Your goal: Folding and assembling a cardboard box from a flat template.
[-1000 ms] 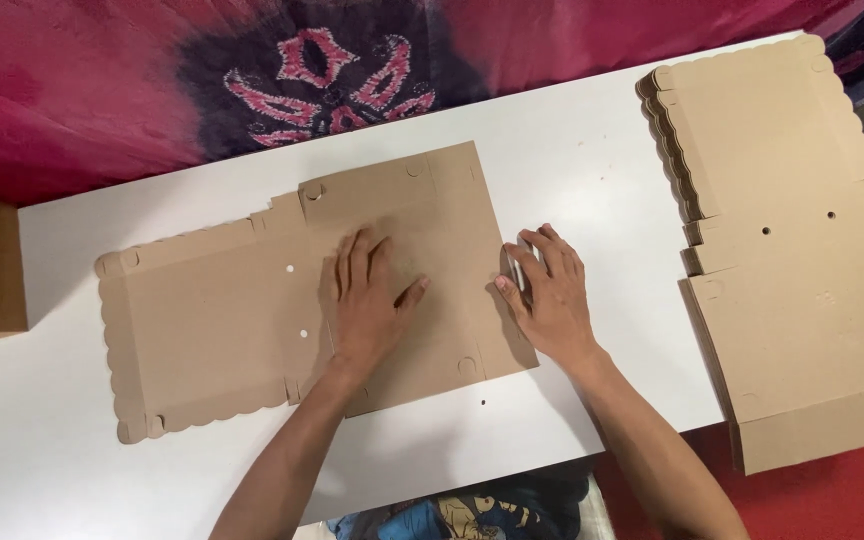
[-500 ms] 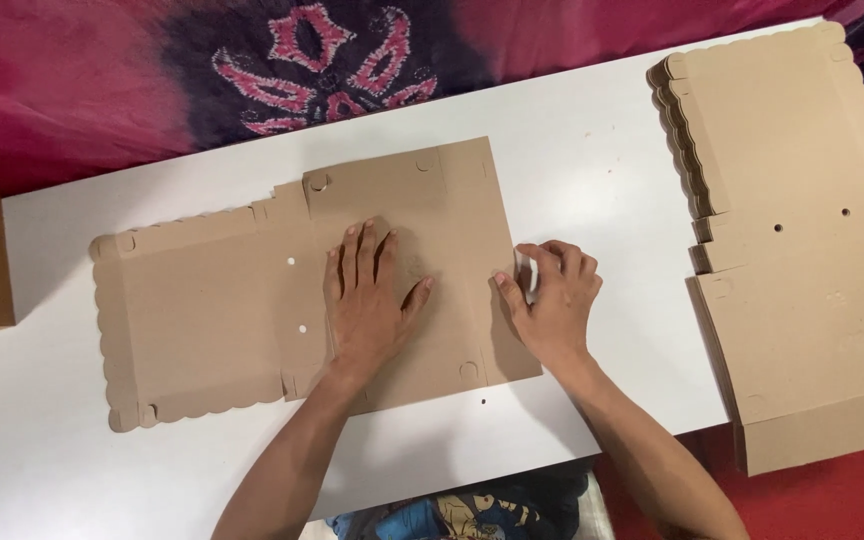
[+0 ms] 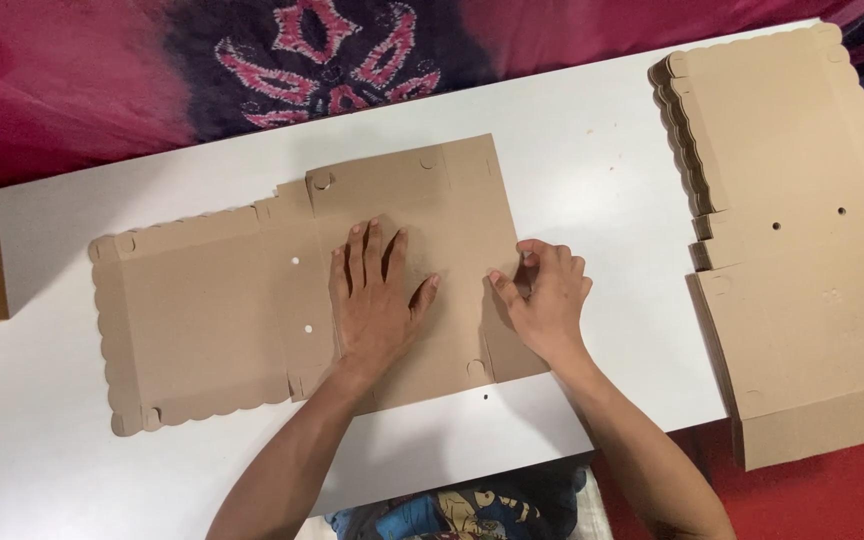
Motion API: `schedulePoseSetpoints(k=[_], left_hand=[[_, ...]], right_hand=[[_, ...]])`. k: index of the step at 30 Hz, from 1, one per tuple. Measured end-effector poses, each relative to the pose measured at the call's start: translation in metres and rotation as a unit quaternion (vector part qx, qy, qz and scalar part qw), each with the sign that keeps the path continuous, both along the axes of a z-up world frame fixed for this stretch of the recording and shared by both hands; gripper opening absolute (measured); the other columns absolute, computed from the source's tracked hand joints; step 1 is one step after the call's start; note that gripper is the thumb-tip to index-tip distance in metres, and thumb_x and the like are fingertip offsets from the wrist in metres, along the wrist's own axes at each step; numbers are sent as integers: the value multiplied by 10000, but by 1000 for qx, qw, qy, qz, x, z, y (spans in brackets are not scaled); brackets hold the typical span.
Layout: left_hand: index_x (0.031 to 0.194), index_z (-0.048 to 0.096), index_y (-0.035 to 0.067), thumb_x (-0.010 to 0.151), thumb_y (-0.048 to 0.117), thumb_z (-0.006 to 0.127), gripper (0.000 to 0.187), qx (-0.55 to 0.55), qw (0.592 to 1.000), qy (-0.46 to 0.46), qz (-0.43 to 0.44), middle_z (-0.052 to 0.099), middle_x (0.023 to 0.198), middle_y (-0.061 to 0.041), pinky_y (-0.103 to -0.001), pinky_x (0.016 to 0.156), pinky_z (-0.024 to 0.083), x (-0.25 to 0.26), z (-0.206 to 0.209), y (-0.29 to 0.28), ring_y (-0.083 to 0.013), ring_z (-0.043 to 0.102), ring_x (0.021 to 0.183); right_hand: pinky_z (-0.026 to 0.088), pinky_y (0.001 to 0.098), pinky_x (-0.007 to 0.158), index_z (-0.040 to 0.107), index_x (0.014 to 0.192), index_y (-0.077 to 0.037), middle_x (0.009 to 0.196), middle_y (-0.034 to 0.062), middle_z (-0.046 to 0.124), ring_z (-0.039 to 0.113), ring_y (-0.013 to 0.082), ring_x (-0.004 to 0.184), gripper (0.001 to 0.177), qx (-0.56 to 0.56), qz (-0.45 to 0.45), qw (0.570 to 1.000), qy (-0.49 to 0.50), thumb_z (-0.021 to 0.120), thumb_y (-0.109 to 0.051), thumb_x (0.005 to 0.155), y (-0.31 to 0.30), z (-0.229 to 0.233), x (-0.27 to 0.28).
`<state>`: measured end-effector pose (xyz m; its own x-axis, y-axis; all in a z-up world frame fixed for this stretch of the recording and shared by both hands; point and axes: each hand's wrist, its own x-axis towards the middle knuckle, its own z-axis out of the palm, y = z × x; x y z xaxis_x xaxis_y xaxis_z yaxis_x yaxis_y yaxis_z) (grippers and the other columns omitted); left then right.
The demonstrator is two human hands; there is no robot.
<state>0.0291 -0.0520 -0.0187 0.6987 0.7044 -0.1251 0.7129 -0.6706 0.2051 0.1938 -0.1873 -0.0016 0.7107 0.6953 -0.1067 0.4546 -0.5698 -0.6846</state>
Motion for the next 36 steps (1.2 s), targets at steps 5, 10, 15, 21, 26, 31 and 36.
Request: schedulePoseSetpoints(k=[5,10,15,21,26,31,36], left_hand=[[1576,315,191,1019,678,228,745,2,1000,-9,2,206,1649,-168,-552,1222,-71,0,5,-1,-350,46,1551],[1574,326,198,1016,681,235,744,-1,1000,-13,1,207,1650,-167,-547,1227,-75,0,9,-2,-347,52,1550],[1567,338,188,1035,619,280,687,22,999,4,-32,257,1620,-174,-555,1227,-29,2,2,-1,-361,96,1537],[1538,407,160,1060,502,299,597,23,996,-17,-80,341,1582,-150,-510,1206,139,7,-12,3,-319,213,1497],[1511,450,165,1048,494,265,597,11,993,62,-102,435,1482,-101,-403,993,368,15,18,8,-254,410,1325],[1420,545,118,1050,463,367,537,-75,993,-2,-88,491,1371,-87,-408,962,438,21,16,28,-248,490,1247],[1327,604,26,1003,689,303,797,-266,957,-117,18,551,1313,-167,-468,1022,482,28,65,33,-340,553,1286]], right_hand=[[263,442,886,561,1242,-23,1019,104,489,419,290,1024,492,10,-6,1000,-3,759,-297,884,-2,0,-3],[264,435,891,561,1238,-37,1044,104,490,415,290,1037,460,21,-7,1000,2,761,-241,878,-5,1,-3],[262,438,914,568,1240,-32,1049,114,505,431,294,1037,454,58,-9,998,26,766,-197,866,-8,3,-4],[268,442,932,561,1263,-28,1064,128,521,447,310,1062,474,85,1,995,57,758,-191,864,-11,13,-3],[361,448,936,560,1272,-44,1071,145,532,487,328,1062,450,117,0,989,89,735,-178,880,-15,16,-6],[454,475,921,555,1287,-29,1062,173,540,532,355,1041,427,141,5,984,111,696,-141,900,-13,24,-12],[479,520,944,545,1343,-25,1104,193,549,562,363,1097,496,160,25,978,132,707,-158,894,-13,26,-16]])
